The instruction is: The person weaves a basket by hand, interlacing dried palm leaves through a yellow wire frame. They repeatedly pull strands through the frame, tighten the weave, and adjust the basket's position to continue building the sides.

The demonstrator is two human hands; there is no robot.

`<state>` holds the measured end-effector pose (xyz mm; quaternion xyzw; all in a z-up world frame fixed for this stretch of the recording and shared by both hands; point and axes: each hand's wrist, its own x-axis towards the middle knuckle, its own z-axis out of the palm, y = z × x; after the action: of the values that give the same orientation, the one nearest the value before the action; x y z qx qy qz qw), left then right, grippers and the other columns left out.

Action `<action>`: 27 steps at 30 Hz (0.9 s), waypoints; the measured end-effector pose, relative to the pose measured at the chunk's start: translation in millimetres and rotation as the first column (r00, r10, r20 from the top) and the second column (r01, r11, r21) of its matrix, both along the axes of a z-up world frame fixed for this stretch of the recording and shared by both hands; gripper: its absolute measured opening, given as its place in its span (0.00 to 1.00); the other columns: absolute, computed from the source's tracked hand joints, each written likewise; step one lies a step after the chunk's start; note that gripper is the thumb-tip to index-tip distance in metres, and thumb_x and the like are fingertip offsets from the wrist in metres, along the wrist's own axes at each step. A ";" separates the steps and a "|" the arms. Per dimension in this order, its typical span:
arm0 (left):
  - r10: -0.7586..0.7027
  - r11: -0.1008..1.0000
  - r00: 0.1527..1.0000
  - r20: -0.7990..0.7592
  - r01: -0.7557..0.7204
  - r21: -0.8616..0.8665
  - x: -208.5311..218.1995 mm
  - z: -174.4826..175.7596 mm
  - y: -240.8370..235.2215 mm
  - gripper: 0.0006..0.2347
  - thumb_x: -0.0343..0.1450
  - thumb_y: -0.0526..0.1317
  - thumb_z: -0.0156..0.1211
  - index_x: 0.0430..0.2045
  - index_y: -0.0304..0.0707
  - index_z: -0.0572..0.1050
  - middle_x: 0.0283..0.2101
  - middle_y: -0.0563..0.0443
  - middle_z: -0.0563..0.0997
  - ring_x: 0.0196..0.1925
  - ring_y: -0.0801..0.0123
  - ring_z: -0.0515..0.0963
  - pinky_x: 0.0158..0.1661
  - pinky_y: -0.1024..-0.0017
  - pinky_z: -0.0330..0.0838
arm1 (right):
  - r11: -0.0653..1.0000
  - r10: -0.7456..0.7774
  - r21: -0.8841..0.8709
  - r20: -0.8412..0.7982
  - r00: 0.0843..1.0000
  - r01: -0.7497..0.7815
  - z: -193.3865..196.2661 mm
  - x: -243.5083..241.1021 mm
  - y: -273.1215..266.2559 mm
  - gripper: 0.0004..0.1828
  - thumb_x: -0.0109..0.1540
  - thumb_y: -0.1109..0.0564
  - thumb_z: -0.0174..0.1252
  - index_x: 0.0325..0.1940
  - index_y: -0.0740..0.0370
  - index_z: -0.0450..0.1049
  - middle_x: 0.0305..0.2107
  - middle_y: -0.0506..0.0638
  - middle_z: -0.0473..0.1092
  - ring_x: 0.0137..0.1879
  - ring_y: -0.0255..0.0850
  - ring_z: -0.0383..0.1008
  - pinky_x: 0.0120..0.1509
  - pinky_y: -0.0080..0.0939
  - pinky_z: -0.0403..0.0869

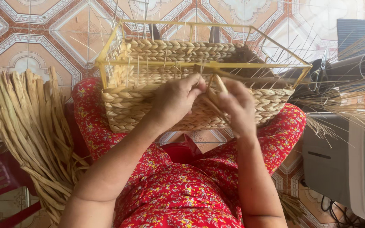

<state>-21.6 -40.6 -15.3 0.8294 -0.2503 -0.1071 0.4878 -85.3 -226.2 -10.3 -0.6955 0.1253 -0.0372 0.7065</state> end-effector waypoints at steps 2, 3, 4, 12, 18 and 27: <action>-0.006 1.000 1.000 0.004 0.006 -0.012 -0.7 -1.6 -1.3 0.02 0.74 0.36 0.56 0.35 0.41 0.75 0.28 0.55 0.85 0.17 0.78 0.81 0.15 0.83 0.74 | 0.967 0.131 -0.229 0.087 0.988 -0.108 -3.1 -1.2 7.1 0.13 0.64 0.65 0.52 0.54 0.66 0.70 0.36 0.47 0.73 0.41 0.32 0.74 0.47 0.35 0.75; 0.010 0.999 1.000 0.004 -0.010 -0.031 -1.4 -1.9 -0.9 0.02 0.75 0.36 0.56 0.35 0.41 0.75 0.27 0.53 0.84 0.18 0.78 0.82 0.14 0.83 0.73 | 0.982 0.046 -0.188 0.063 0.997 -0.034 -4.7 -1.1 7.8 0.12 0.67 0.64 0.52 0.54 0.67 0.72 0.33 0.48 0.70 0.37 0.33 0.70 0.42 0.36 0.72; 0.023 0.998 1.000 0.007 -0.023 -0.051 -2.0 -1.8 0.2 0.02 0.76 0.36 0.55 0.35 0.40 0.75 0.27 0.52 0.84 0.19 0.78 0.82 0.14 0.83 0.73 | 0.988 -0.041 -0.151 0.036 0.999 0.046 -6.9 -1.2 6.3 0.11 0.69 0.63 0.51 0.54 0.67 0.74 0.31 0.50 0.67 0.33 0.35 0.66 0.36 0.37 0.68; 0.095 0.800 0.995 0.032 -0.057 -0.597 -7.6 -3.4 26.5 0.04 0.80 0.32 0.53 0.45 0.34 0.74 0.48 0.43 0.82 0.36 0.72 0.85 0.28 0.82 0.85 | 0.827 -0.209 0.525 -0.047 0.977 0.202 -28.0 -39.8 -21.4 0.08 0.63 0.59 0.53 0.43 0.61 0.75 0.34 0.48 0.72 0.33 0.30 0.68 0.42 0.35 0.73; 0.231 0.768 0.973 0.015 -0.172 -0.616 -9.3 -1.1 24.1 0.07 0.80 0.32 0.52 0.51 0.33 0.71 0.48 0.45 0.82 0.33 0.74 0.85 0.25 0.83 0.82 | 0.981 -0.182 -0.077 -0.035 0.983 0.179 -50.2 -46.5 -36.3 0.04 0.69 0.58 0.57 0.44 0.60 0.76 0.27 0.47 0.68 0.28 0.29 0.61 0.30 0.31 0.58; 0.097 0.947 0.942 0.322 0.012 -0.321 -24.1 -7.9 33.4 0.09 0.77 0.26 0.54 0.49 0.37 0.73 0.45 0.46 0.83 0.32 0.77 0.83 0.25 0.84 0.81 | 0.843 -0.374 0.387 -0.079 0.924 0.374 -39.6 -75.5 -76.2 0.16 0.71 0.56 0.50 0.59 0.68 0.71 0.41 0.53 0.76 0.37 0.35 0.74 0.41 0.35 0.76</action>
<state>-45.7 -7.2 -23.2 0.7510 -0.3251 0.0874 0.5680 -160.7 -302.4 -49.9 -0.5006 0.2633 -0.1481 0.8113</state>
